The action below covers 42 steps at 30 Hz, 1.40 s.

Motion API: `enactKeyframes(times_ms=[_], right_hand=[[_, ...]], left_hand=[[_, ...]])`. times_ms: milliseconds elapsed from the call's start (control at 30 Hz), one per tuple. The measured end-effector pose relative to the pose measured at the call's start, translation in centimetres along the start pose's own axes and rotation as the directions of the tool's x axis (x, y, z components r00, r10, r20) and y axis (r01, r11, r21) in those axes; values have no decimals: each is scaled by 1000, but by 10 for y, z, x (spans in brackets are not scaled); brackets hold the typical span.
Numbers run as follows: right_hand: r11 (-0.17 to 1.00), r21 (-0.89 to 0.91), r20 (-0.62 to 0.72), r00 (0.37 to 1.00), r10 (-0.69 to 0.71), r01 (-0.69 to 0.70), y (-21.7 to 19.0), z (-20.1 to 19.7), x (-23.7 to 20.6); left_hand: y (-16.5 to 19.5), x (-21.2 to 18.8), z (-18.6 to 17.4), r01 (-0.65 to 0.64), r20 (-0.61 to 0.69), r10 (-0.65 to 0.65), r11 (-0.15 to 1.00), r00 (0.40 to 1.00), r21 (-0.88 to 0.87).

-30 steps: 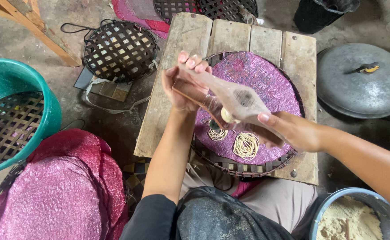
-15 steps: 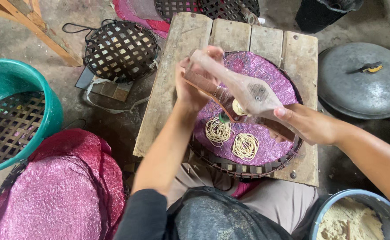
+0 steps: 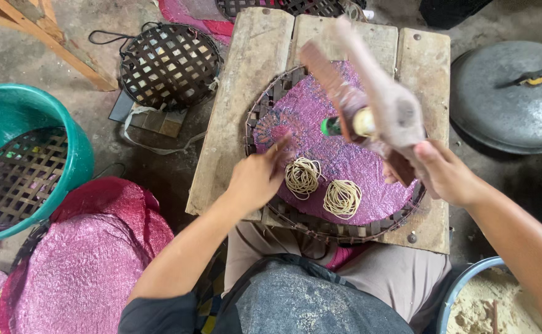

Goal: The person uses a manual wooden noodle press to extrude dough into thin strands, forming them into circular nests on a purple mat. They repeatedly load dough into the press, push the plunger, and arrange the resulting noodles on the mat.

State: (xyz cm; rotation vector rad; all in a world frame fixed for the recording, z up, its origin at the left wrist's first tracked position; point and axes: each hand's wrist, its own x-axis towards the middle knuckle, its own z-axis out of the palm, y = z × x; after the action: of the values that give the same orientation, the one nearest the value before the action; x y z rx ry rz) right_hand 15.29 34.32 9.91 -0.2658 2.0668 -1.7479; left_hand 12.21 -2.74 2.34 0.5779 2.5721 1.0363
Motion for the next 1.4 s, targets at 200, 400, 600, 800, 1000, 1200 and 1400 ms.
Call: enactKeyframes(times_ms=[200,400,600,800,1000,1200,1400], right_hand=[[973,135,-132,976,-171,189,8,14,-40],[909,267,-330,917,-225,319,35,36,-79],[845,347,-549,818,-169,407,70,57,-122],[689,433,-590,761,-270,581,105,61,-139],[18,855,-459,771,-443,519,130,74,-173],[-166,735,-606,527,-596,658,121,98,-247],[-203,676,-600,370,-709,708,99,113,-291]], left_hand=[[35,-21,-2,-392,-370,565,805,738,446],[39,-10,9,-354,-103,377,916,920,189],[44,0,5,-476,-225,503,864,835,166],[56,13,10,-324,-114,369,900,922,291],[105,35,8,-171,-19,178,908,984,-382],[267,43,104,-592,165,758,608,631,-530],[371,-14,163,-649,-65,983,62,170,-759]])
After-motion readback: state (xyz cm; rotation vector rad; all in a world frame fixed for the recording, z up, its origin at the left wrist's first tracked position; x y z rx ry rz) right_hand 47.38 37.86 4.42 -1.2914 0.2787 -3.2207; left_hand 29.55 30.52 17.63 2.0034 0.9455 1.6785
